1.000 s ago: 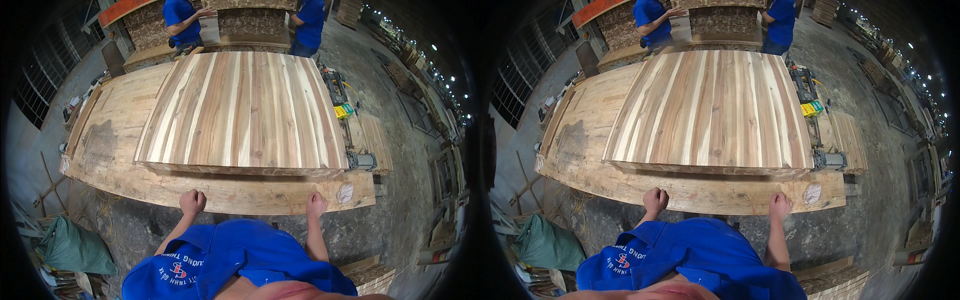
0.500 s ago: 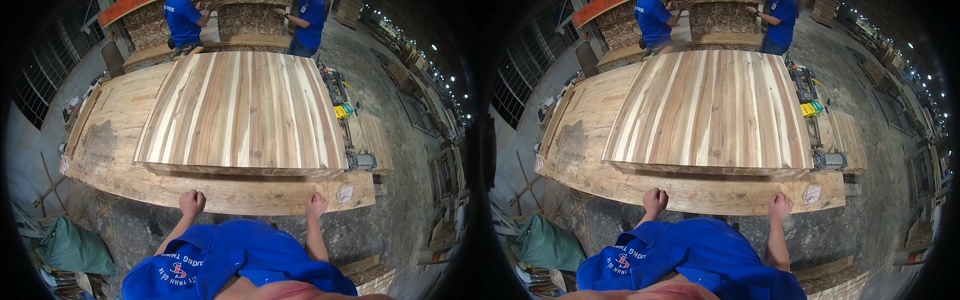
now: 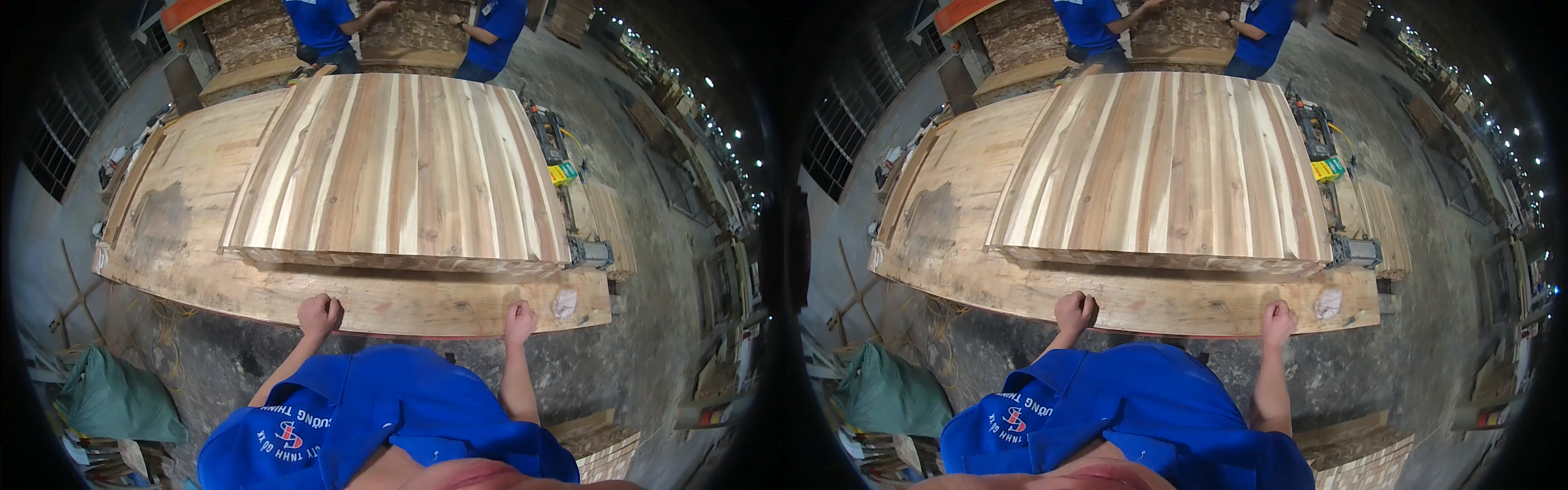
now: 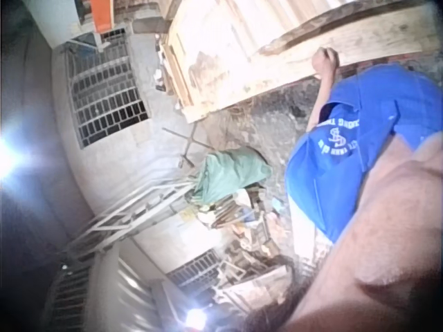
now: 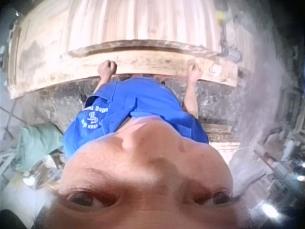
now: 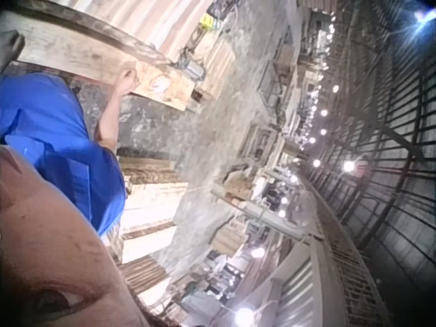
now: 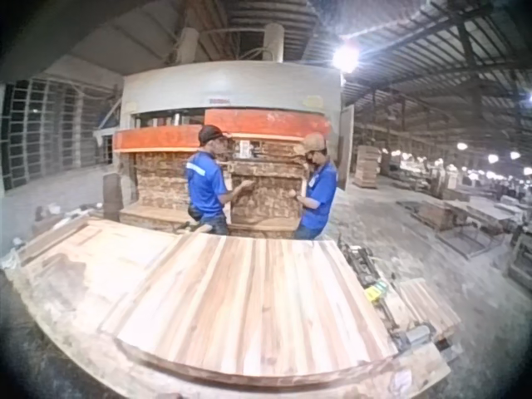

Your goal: The person wipes the surface of large wooden panels with a white cloth, then lifts and flips them over to wipe the other side. The person repeats this process on multiple panels, stacking them on a workbench.

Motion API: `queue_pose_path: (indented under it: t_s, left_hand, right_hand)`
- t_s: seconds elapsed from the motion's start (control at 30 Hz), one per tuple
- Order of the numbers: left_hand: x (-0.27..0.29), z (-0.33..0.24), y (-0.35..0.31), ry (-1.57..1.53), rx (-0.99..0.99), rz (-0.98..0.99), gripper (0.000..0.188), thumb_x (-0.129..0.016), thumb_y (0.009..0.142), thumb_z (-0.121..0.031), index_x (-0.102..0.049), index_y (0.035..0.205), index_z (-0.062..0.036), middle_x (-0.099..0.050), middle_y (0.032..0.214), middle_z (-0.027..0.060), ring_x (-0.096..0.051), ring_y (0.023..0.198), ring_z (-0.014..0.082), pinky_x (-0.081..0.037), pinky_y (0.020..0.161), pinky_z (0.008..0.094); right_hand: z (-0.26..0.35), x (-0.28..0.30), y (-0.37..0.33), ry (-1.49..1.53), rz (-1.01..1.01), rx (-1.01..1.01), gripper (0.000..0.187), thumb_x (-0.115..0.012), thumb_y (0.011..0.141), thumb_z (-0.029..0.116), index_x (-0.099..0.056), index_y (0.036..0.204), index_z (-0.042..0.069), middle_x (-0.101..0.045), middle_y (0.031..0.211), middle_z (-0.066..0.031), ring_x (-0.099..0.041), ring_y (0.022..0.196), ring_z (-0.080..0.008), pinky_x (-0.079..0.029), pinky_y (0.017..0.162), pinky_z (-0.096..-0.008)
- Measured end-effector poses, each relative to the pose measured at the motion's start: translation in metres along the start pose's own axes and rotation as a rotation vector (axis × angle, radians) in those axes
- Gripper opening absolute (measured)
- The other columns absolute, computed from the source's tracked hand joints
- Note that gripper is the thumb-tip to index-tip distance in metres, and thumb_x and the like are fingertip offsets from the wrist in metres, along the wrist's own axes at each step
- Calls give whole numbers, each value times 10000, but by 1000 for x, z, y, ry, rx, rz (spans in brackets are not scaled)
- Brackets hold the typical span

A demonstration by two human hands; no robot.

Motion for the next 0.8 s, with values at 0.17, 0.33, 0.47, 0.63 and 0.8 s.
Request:
queue_pose_path:
  t_s: [0.17, 0.33, 0.47, 0.63, 0.8]
  left_hand:
    - [8, 4, 0, -206, -88, 150, 265, -640, 812, -273, -623, 663, -55, -589, 623, 159, -597, 650, 344, -460, 589, 444]
    - [27, 28, -18, -372, -3, 333, 250, -627, 851, -267, -628, 731, -48, -592, 673, 153, -591, 667, 348, -463, 603, 430]
    - [57, 47, -24, -402, -65, 357, 232, -628, 853, -250, -620, 743, -45, -593, 693, 149, -592, 675, 343, -459, 602, 425]
    - [96, 92, -35, -376, -44, 321, 214, -653, 851, -232, -625, 746, -48, -592, 679, 120, -586, 634, 300, -459, 579, 385]
    - [118, 98, -21, -416, -155, 300, 202, -660, 843, -214, -617, 727, -54, -584, 663, 108, -582, 629, 293, -450, 574, 385]
  right_hand:
    - [31, -38, -19, 584, 105, -112, 178, -614, 895, 181, -580, 774, 55, -533, 595, -16, -497, 531, -145, -405, 493, -321]
    - [98, -89, -48, 1027, 251, -416, 201, -605, 919, 187, -568, 791, 37, -514, 633, 14, -495, 582, -67, -413, 515, -269]
    - [130, -90, -63, 596, 190, -115, 207, -599, 910, 218, -586, 802, 42, -572, 666, -35, -562, 603, -142, -445, 541, -317]
    - [162, -82, -67, 149, 226, -25, 192, -566, 882, 247, -628, 837, 70, -634, 749, -134, -612, 684, -319, -475, 622, -427]
    - [168, -74, -58, 3, 164, -24, 178, -568, 871, 238, -627, 835, 73, -635, 753, -142, -620, 707, -334, -477, 637, -445]
Point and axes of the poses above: each hand's wrist, its own y-axis towards the middle knuckle, its own x-axis out of the back of the hand, z = x × y, the point moved 7 cm from there along y, towards the middle knuckle
